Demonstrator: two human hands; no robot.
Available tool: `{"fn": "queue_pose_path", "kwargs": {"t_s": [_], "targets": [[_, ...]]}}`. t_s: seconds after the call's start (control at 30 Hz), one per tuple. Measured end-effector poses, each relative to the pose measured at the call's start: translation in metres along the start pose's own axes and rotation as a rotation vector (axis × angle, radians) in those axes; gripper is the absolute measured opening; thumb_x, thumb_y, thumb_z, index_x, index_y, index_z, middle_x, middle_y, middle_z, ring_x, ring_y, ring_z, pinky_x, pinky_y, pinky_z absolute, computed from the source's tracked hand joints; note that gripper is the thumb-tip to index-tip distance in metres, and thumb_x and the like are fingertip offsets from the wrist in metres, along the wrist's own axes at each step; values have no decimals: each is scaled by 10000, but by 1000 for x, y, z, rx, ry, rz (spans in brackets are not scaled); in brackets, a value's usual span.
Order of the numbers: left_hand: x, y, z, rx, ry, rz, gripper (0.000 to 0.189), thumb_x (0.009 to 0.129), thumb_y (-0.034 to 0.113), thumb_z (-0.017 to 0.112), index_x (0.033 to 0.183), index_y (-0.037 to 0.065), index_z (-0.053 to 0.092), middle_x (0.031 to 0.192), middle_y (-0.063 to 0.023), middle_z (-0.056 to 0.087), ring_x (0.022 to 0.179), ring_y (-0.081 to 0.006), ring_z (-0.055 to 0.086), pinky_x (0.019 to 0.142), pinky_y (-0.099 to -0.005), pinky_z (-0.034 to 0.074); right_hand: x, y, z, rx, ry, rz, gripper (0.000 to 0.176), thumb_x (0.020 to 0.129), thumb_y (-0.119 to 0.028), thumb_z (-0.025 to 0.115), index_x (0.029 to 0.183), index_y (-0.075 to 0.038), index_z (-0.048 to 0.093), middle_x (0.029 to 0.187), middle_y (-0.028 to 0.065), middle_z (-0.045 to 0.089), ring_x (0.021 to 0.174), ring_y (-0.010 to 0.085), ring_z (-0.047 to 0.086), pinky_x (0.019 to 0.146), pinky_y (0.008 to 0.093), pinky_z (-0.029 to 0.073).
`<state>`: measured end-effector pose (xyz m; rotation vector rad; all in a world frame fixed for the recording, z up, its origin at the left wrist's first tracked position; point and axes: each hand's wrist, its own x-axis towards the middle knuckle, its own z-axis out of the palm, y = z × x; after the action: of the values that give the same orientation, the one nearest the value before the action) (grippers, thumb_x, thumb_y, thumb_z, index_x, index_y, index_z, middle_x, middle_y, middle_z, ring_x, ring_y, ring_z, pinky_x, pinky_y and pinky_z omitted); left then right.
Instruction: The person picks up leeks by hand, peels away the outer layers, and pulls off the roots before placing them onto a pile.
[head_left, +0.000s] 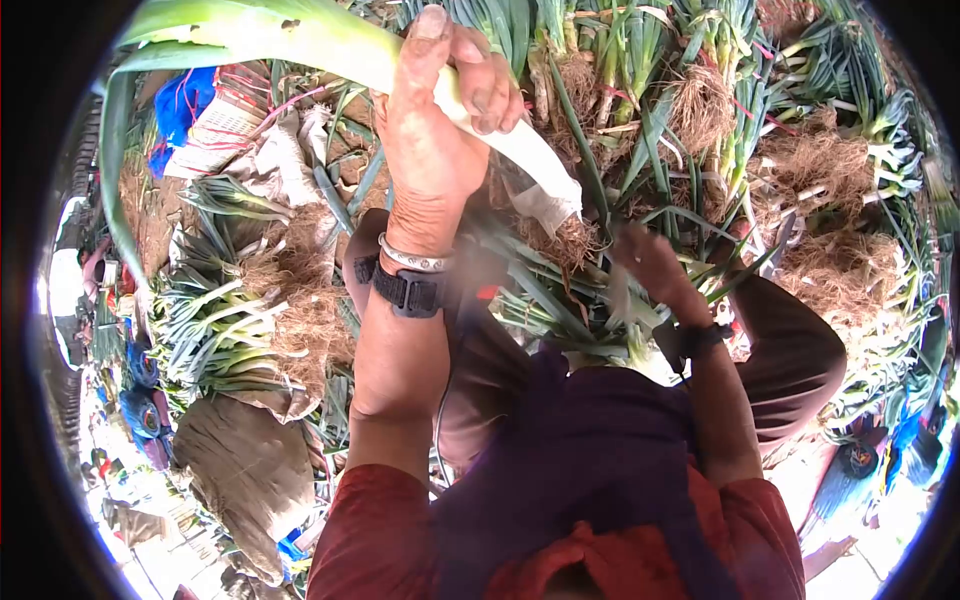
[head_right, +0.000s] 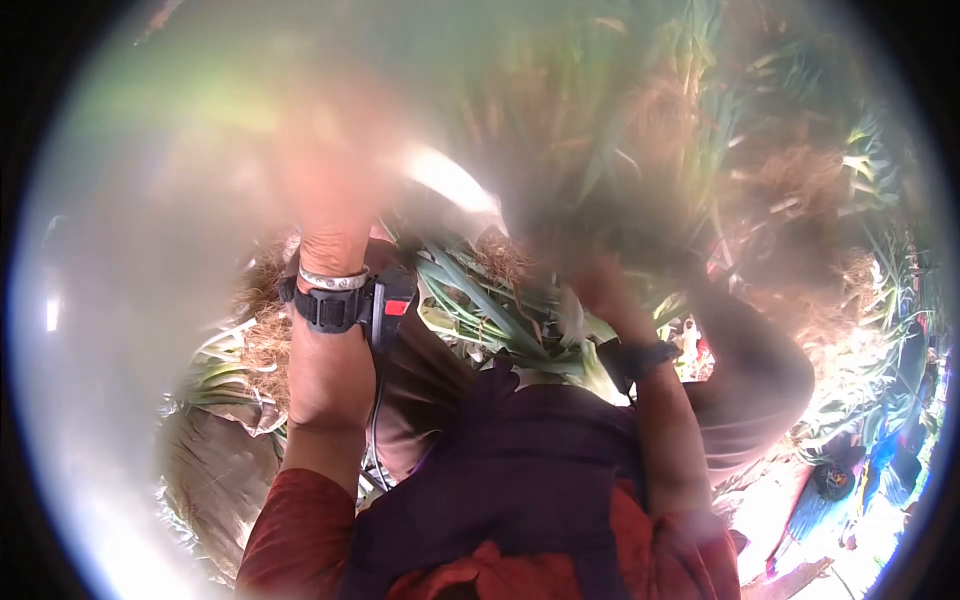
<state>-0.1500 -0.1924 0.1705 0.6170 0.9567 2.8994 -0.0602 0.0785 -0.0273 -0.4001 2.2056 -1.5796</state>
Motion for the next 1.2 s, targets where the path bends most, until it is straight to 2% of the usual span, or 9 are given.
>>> {"fn": "queue_pose_path", "kwargs": {"t_s": [0.03, 0.13, 0.37, 0.53, 0.67, 0.97, 1.07, 1.1, 1.2], "targets": [[1, 0, 1, 10, 31, -1, 264, 901, 300, 661, 901, 63, 546, 650, -16, 514, 485, -125, 487, 462, -292, 432, 3, -7, 7, 786, 86, -348, 505, 885, -293, 669, 1320, -79, 530, 1300, 123, 569, 1144, 278, 585, 942, 429, 472], [3, -2, 8, 78, 131, 11, 293, 898, 332, 665, 907, 65, 545, 638, -12, 507, 487, -126, 490, 464, -294, 432, 9, -105, 1, 344, -29, -265, 450, 901, -189, 660, 1311, -60, 528, 1362, 93, 510, 1178, 282, 555, 973, 408, 469], [1, -12, 11, 367, 481, 226, 373, 857, 383, 723, 892, 63, 533, 588, 5, 474, 475, -117, 492, 452, -291, 417, 17, -130, 44, -141, 171, -82, 372, 825, -94, 745, 1144, 16, 589, 895, 77, 644, 837, 108, 588, 757, 290, 479], [-5, -10, -15, 307, 472, 38, 386, 840, 395, 737, 867, 52, 563, 575, 18, 463, 438, -97, 449, 390, -287, 393, 23, -132, 29, 656, -411, -70, 520, 990, -408, 504, 1268, 30, 542, 1064, 42, 650, 986, 135, 566, 872, 272, 436], [-12, -22, 2, 343, 524, -155, 314, 920, 348, 643, 1031, 59, 592, 606, -17, 487, 467, -136, 468, 413, -303, 385, 47, -129, 43, 1108, -363, 137, 459, 1011, -347, 433, 1255, 30, 531, 1107, 123, 662, 1001, 251, 640, 858, 356, 508], [-27, -60, 18, 460, 390, -148, 282, 815, 232, 778, 697, 58, 590, 499, 7, 510, 352, -72, 464, 310, -222, 374, 108, -39, 68, 581, 191, 448, 279, 887, -238, 589, 921, 36, 620, 877, 152, 679, 795, 281, 680, 687, 415, 523], [-34, -67, 33, 525, 369, -94, 345, 816, 192, 777, 575, 80, 557, 487, -9, 535, 348, -66, 476, 314, -214, 372, 111, 42, 64, -188, 458, 465, 250, 844, -220, 631, 826, 30, 631, 829, 175, 671, 766, 291, 682, 660, 438, 516], [-38, -66, 38, 431, 381, -118, 321, 818, 193, 773, 604, 78, 564, 485, -7, 526, 344, -73, 469, 313, -224, 371, 94, 64, 61, -659, 496, 164, 242, 830, -237, 627, 865, 2, 620, 821, 180, 667, 787, 351, 669, 655, 470, 506], [-28, -28, 52, 225, 340, -184, 259, 841, 230, 746, 712, 79, 580, 486, 13, 478, 349, -88, 438, 326, -248, 362, 10, 132, 37, -1070, 337, 341, 174, 867, -186, 544, 1009, -86, 565, 814, 150, 656, 801, 336, 676, 643, 453, 524]]}}
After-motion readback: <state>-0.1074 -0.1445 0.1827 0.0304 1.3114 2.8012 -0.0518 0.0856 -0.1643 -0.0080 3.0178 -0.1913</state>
